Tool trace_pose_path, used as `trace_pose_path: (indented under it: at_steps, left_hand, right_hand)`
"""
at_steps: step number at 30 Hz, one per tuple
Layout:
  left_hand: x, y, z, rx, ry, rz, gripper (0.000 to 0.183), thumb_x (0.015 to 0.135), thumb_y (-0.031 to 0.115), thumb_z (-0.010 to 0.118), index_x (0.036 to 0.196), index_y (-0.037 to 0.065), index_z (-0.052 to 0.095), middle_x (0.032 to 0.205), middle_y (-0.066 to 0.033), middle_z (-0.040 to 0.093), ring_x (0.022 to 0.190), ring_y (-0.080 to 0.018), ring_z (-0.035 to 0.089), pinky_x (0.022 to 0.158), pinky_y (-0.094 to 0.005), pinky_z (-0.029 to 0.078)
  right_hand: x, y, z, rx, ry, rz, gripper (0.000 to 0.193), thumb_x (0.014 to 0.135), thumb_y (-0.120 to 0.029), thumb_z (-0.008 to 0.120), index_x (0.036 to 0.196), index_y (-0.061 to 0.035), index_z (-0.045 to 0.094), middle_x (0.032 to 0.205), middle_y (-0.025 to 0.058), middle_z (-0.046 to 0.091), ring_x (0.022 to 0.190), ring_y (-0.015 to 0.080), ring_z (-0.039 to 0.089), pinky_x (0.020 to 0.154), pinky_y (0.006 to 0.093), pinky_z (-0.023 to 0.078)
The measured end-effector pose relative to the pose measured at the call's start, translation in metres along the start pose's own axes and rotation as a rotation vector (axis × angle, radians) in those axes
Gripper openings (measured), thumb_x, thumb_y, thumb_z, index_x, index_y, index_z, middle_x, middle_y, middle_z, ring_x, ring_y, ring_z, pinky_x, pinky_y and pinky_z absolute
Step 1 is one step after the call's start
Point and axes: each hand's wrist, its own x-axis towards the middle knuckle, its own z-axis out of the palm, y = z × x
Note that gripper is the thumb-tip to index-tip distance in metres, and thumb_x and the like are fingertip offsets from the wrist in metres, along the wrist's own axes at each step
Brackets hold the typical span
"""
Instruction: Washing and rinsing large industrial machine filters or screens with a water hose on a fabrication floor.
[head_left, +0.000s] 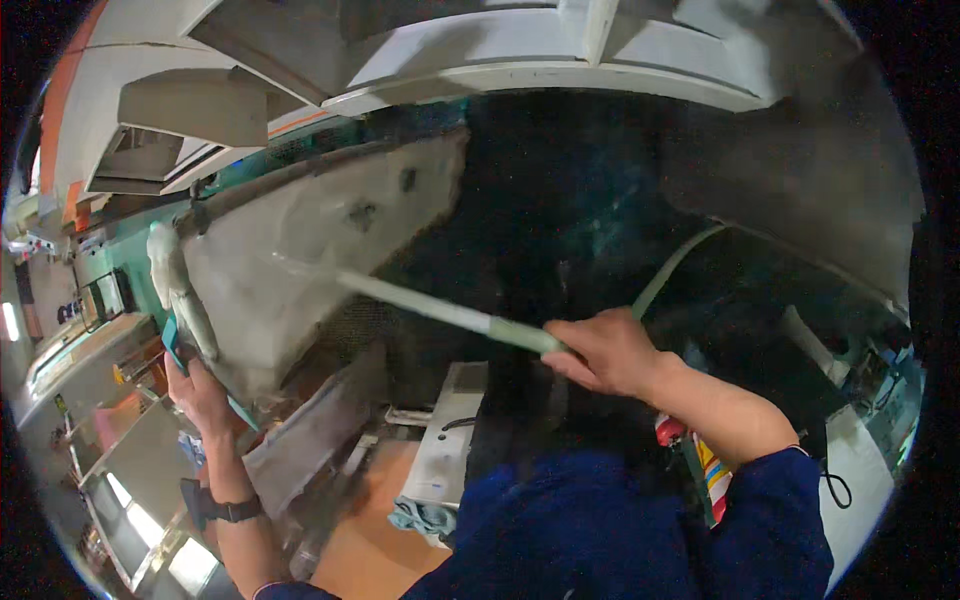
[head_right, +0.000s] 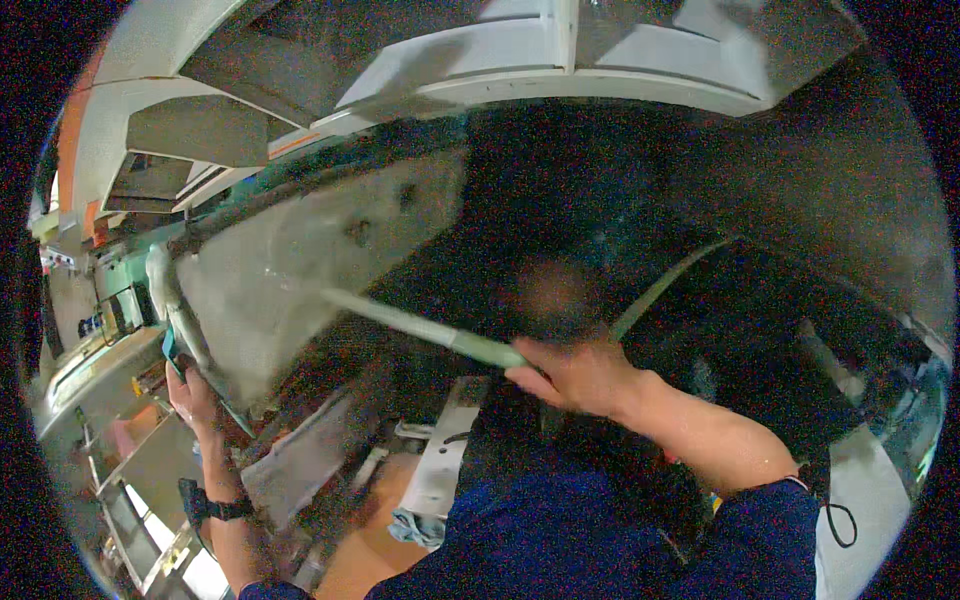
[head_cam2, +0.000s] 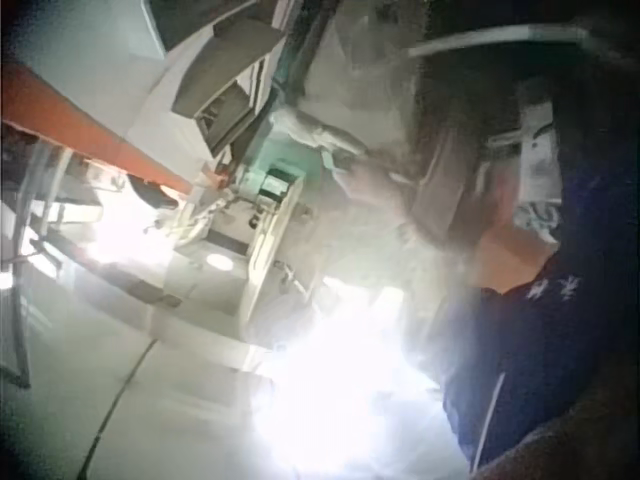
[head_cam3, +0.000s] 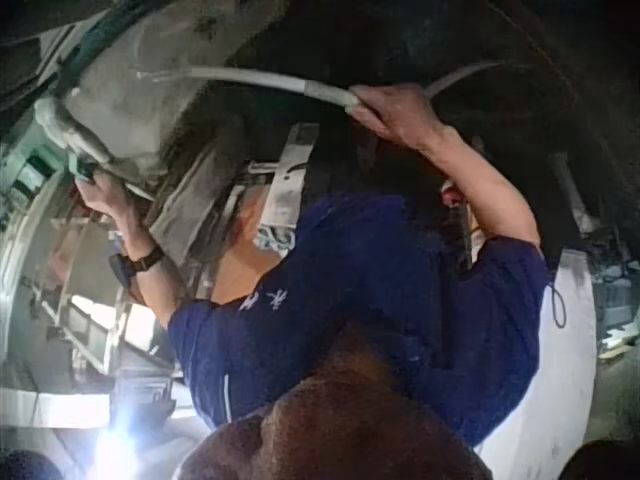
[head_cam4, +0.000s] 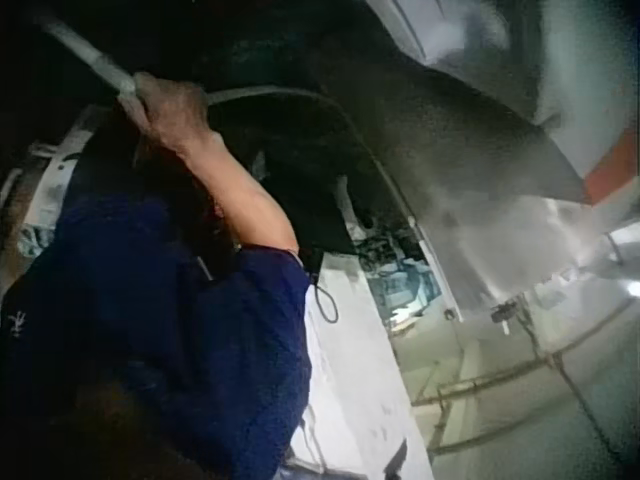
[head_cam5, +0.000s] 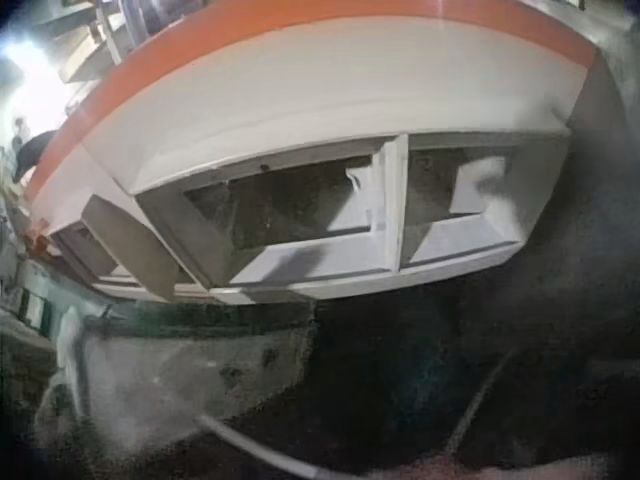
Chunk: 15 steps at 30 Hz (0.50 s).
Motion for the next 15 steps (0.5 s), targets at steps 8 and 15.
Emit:
trace_pose_path:
  at_steps: [8, 15]
  left_hand:
    - [-0.002, 0.029, 0.005, 0.108, 0.022, 0.05, 0.036, 0.105, 0.029, 0.049, 0.118, -0.002, 0.063, 0.093, -0.0155, 0.069, 0.083, -0.026, 0.063, 0.08, -0.0387, 0.048]
    - [0.011, 0.048, 0.014, 0.063, 0.025, 0.062, 0.042, 0.105, 0.037, 0.05, 0.115, -0.002, 0.063, 0.09, -0.0144, 0.068, 0.08, -0.0245, 0.06, 0.077, -0.0377, 0.047]
  right_hand:
    - [0.007, 0.009, 0.031, -0.039, -0.01, 0.071, 0.028, 0.091, -0.034, 0.069, 0.1, -0.0081, 0.067, 0.066, 0.011, 0.064, 0.059, 0.0341, 0.064, 0.051, 0.0462, 0.048]
    - [-0.012, -0.017, 0.004, 0.117, 0.039, -0.18, 0.032, 0.089, -0.035, 0.072, 0.105, -0.0071, 0.07, 0.062, 0.0061, 0.059, 0.054, 0.0281, 0.061, 0.049, 0.0417, 0.045]
